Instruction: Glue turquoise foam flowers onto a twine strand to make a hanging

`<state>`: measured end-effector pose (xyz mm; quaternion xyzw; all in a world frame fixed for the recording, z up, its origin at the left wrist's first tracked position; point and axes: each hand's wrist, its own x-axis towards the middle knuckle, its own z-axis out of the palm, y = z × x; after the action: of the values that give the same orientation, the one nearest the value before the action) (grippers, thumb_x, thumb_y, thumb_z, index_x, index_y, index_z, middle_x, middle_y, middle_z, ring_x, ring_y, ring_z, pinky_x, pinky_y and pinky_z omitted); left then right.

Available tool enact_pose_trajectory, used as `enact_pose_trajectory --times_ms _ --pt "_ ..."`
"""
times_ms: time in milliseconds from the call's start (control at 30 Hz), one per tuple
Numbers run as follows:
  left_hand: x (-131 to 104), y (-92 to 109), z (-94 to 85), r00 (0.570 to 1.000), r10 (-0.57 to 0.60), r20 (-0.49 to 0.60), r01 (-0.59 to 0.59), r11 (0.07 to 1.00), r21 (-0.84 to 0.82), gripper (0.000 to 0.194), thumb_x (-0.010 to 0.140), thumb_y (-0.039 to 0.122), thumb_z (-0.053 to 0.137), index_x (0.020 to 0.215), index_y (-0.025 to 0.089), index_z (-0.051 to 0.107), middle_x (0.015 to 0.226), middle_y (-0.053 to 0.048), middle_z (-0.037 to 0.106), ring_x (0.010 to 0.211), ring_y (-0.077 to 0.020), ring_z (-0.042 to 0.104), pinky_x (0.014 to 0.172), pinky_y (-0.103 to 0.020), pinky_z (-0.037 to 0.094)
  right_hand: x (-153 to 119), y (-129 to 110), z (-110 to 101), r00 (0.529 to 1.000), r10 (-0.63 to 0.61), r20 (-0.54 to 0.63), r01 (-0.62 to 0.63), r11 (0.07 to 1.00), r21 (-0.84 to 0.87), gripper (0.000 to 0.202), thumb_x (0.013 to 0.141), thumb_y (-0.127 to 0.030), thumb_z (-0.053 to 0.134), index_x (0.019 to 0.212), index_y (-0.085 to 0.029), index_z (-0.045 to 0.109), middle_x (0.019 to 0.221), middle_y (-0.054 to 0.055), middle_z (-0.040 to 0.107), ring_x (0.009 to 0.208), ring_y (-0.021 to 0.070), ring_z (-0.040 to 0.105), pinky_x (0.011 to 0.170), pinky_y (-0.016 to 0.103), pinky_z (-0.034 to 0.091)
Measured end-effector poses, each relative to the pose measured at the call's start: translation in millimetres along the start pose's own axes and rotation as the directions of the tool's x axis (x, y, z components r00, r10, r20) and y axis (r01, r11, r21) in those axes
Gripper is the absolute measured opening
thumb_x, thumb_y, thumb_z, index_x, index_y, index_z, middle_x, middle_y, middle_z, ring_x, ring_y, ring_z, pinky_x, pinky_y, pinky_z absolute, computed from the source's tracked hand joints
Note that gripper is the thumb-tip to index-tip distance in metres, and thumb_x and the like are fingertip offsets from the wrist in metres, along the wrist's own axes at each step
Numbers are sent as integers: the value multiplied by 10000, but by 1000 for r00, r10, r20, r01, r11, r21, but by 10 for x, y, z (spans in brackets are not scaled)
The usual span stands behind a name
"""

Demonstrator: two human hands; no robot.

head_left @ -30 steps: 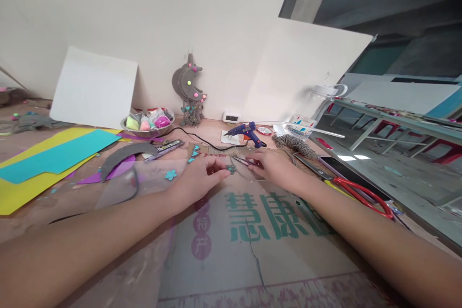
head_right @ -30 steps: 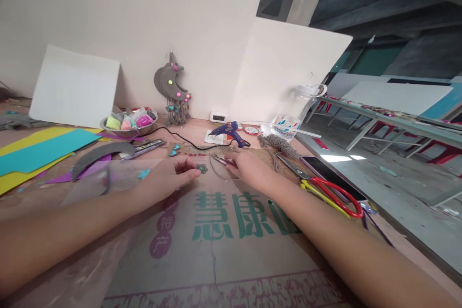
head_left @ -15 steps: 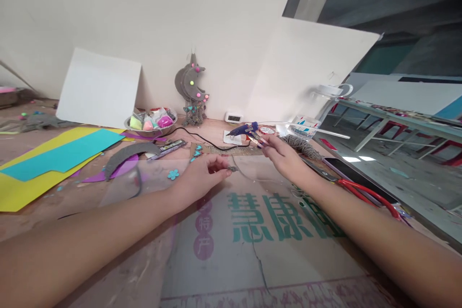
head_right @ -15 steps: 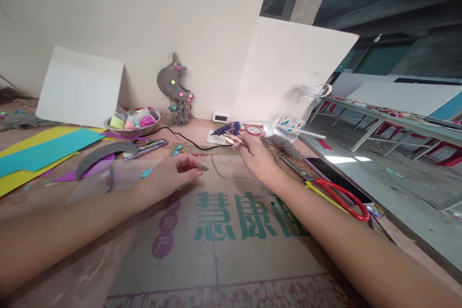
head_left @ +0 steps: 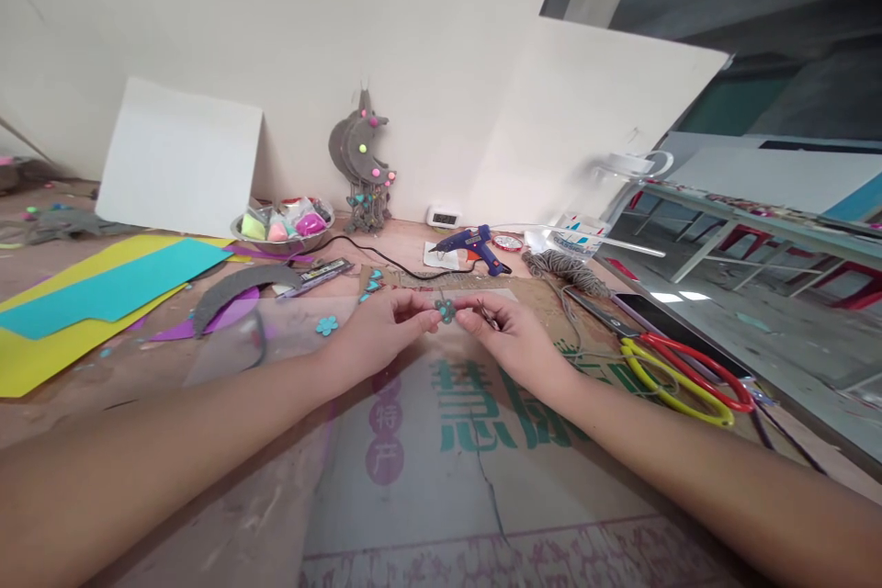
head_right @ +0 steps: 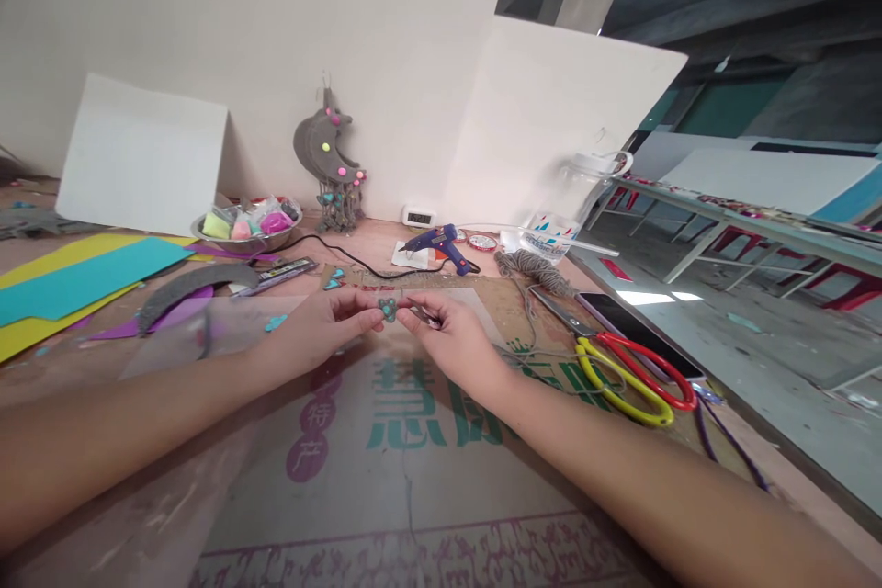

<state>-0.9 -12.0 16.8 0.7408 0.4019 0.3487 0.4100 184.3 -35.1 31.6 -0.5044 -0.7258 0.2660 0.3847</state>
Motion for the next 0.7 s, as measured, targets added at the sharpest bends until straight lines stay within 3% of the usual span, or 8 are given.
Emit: enact_pose_trajectory --times_ms 200,433,700 --pt "-6 17 -8 999 47 5 -47 995 90 325 822 428 428 776 176 629 684 11 584 603 -106 489 555 -214 352 17 24 29 998 44 51 -45 999 10 227 810 -353 506 769 -150 598 639 -15 515 586 111 419 552 235 338" --pt "20 -19 20 999 17 -36 -19 998 -66 338 745 443 547 957 183 586 874 -21 620 745 -136 555 643 -227 419 1 45 53 996 11 84 -10 1000 -3 188 805 -327 513 740 -163 578 608 -35 453 539 89 370 504 217 306" --pt "-10 2 11 999 -35 -1 35 999 -15 262 800 410 451 763 184 579 618 32 503 526 -89 421 481 -195 322 -6 51 81 996 -7 90 8 1000 -3 173 794 -324 518 749 -172 589 614 -26 494 520 87 385 480 215 312"
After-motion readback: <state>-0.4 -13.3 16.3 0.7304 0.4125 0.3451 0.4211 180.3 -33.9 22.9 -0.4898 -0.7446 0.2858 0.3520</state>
